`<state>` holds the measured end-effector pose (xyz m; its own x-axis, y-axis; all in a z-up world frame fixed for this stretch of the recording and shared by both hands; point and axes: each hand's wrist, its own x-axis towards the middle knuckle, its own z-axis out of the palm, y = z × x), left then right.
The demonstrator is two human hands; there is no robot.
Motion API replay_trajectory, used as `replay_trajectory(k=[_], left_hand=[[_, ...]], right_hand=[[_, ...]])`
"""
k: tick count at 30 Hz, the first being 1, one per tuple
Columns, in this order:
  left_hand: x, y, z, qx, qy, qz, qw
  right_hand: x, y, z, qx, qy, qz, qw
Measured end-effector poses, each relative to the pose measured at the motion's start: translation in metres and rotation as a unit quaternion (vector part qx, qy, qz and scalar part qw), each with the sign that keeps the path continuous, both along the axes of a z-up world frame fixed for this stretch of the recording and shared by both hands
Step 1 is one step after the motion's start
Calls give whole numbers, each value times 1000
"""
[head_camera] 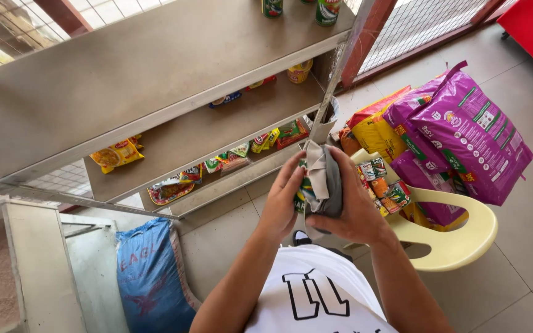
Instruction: Wiping canned goods with a cloth and placing them onto a metal shelf in a grocery store.
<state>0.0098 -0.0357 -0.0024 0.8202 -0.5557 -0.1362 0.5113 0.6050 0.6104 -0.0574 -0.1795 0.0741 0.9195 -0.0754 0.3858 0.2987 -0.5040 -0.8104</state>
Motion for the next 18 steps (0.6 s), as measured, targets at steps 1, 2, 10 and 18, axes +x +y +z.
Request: replay_trajectory(k=[1,2,10,18], left_hand=[[2,-7,5,-5,-10,13,1000],[5,-13,-7,-3,-8,14,1000],[15,-59,5,-52,53,20,997],[4,-93,-9,-32,24,-4,999]], right_hand=[[1,-7,0,-6,-13,28,1000],[5,-19,-13,-4,-11,29,1000],[19,-66,-17,100,14,0,995],[27,-129,-79,189,86,-46,977]])
